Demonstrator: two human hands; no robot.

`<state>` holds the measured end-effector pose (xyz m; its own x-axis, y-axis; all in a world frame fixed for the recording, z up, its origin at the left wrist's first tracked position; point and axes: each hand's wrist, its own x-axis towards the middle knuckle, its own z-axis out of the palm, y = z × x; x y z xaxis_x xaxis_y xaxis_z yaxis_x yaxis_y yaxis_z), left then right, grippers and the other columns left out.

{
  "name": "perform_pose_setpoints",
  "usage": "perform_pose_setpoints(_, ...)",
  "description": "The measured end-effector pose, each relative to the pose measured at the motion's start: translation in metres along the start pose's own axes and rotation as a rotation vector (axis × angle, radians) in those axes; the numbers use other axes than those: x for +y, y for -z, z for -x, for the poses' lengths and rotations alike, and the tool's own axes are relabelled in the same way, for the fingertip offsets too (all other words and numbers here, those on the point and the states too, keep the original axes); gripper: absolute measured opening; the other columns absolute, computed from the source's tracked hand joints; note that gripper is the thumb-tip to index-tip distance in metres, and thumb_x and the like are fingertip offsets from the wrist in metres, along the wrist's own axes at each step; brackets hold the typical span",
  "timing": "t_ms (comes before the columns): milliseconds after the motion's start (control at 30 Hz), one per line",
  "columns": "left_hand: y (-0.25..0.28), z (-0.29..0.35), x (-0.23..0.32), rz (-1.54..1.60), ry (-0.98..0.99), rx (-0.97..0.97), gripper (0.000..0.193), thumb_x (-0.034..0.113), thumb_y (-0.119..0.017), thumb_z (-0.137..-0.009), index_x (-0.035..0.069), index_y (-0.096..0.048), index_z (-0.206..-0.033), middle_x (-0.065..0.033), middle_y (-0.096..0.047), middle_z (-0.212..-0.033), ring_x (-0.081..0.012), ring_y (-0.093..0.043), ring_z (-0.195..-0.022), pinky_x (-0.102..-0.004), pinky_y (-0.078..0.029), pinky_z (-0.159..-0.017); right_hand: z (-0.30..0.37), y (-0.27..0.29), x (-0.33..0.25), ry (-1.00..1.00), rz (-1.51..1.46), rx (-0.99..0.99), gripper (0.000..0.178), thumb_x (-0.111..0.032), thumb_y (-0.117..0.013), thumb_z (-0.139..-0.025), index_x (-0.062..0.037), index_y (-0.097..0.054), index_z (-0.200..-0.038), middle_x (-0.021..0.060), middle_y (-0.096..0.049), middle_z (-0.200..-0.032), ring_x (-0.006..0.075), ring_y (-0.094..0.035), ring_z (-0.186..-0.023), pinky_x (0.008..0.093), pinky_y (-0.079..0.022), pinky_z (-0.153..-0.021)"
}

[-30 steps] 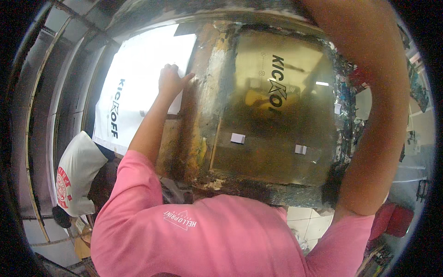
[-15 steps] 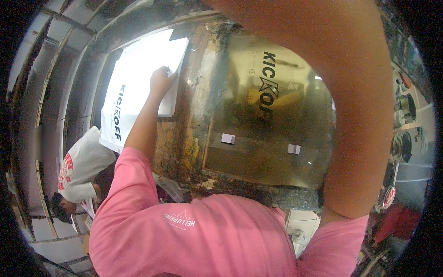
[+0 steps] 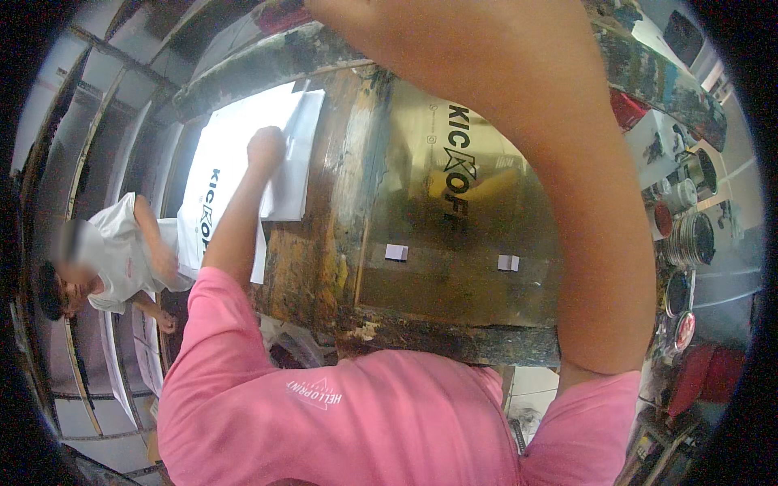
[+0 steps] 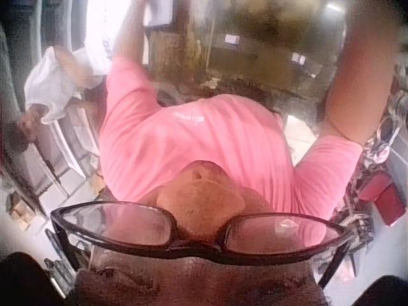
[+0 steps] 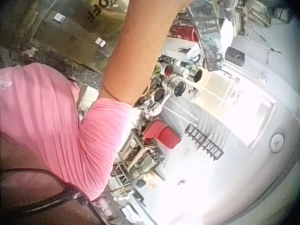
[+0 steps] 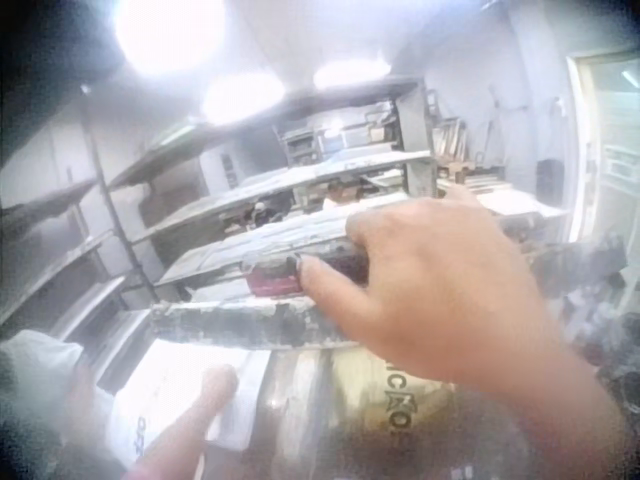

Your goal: The person performs screen printing on white bags using a squeegee and a printing frame, then moves the printed bags to a nearby shelf.

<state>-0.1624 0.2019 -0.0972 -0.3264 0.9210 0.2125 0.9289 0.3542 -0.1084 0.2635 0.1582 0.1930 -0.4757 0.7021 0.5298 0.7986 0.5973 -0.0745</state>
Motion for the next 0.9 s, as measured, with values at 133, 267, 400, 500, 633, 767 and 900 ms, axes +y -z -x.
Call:
perform_pose_setpoints(133, 0.061, -0.027, -0.046, 0.118, -0.168, 0.057, 0.023, 0.02, -0.061, -0.08, 0.001, -0.074, -0.078, -0.0261, -0.068, -0.08, -0.0421, -0.068, -0.08, -0.0494, -0.055, -0.077, 0.003, -0.007, 0.001, 0.038, 0.107, 0.114, 0.051, -0.047, -0.043, -0.1, -0.011, -0.056, -0.066, -0.0023, -0.044, -0.053, 0.0104, -0.037, -0.048, 0.0286, -0.033, -0.044)
perform_pose_setpoints(267, 0.094, -0.031, -0.031, 0.122, -0.249, 0.042, 0.019, 0.016, -0.062, -0.079, 0.0, -0.072, -0.077, -0.0265, -0.068, -0.081, -0.043, -0.068, -0.08, -0.0503, -0.054, -0.078, -0.002, 0.007, 0.0, -0.028, 0.025, -0.029, 0.049, -0.045, -0.041, -0.101, -0.0127, -0.054, -0.066, -0.0041, -0.041, -0.054, 0.0101, -0.034, -0.048, 0.0284, -0.033, -0.045)
perform_pose_setpoints(400, 0.04, -0.016, 0.014, 0.062, -0.262, -0.025, 0.019, 0.013, -0.06, -0.081, -0.002, -0.072, -0.082, -0.0283, -0.069, -0.088, -0.0454, -0.069, -0.083, -0.0524, -0.055, -0.082, -0.007, 0.0, 0.013, 0.095, 0.026, 0.075, 0.049, -0.044, -0.038, -0.101, -0.014, -0.051, -0.065, -0.0054, -0.037, -0.053, 0.0092, -0.031, -0.048, 0.0272, -0.03, -0.042)
perform_pose_setpoints(500, 0.012, -0.001, 0.073, 0.116, -0.345, -0.069, 0.019, 0.012, -0.06, -0.081, -0.003, -0.072, -0.083, -0.0285, -0.07, -0.09, -0.045, -0.069, -0.086, -0.0505, -0.056, -0.082, -0.019, 0.014, 0.011, 0.01, -0.049, -0.153, 0.051, -0.043, -0.036, -0.102, -0.0144, -0.05, -0.062, -0.0053, -0.035, -0.052, 0.009, -0.028, -0.046, 0.0267, -0.028, -0.04)
perform_pose_setpoints(633, 0.002, 0.014, 0.182, 0.326, -0.4, -0.081, 0.022, 0.014, -0.063, -0.08, -0.005, -0.071, -0.087, -0.0299, -0.069, -0.094, -0.0442, -0.069, -0.09, -0.0501, -0.056, -0.084, -0.015, 0.009, 0.016, 0.024, -0.03, -0.087, 0.053, -0.041, -0.037, -0.102, -0.0129, -0.048, -0.058, -0.0051, -0.035, -0.05, 0.0088, -0.026, -0.045, 0.0272, -0.028, -0.039)
perform_pose_setpoints(767, -0.025, 0.031, 0.272, 0.536, -0.417, -0.052, 0.021, 0.012, -0.06, -0.079, -0.005, -0.071, -0.086, -0.031, -0.069, -0.095, -0.0455, -0.068, -0.093, -0.0512, -0.055, -0.085, -0.019, -0.005, 0.012, 0.136, -0.033, 0.015, 0.055, -0.038, -0.036, -0.101, -0.0111, -0.048, -0.055, -0.0037, -0.038, -0.049, 0.0094, -0.031, -0.045, 0.0289, -0.033, -0.04)
perform_pose_setpoints(900, -0.007, 0.05, 0.401, 0.765, -0.466, -0.163, 0.02, 0.01, -0.062, -0.077, -0.004, -0.072, -0.087, -0.0305, -0.069, -0.094, -0.0459, -0.068, -0.093, -0.0512, -0.055, -0.087, -0.026, 0.022, 0.009, -0.109, 0.047, -0.15, 0.056, -0.037, -0.035, -0.099, -0.0056, -0.055, -0.057, 0.0046, -0.049, -0.051, 0.0172, -0.046, -0.048, 0.0366, -0.045, -0.05)
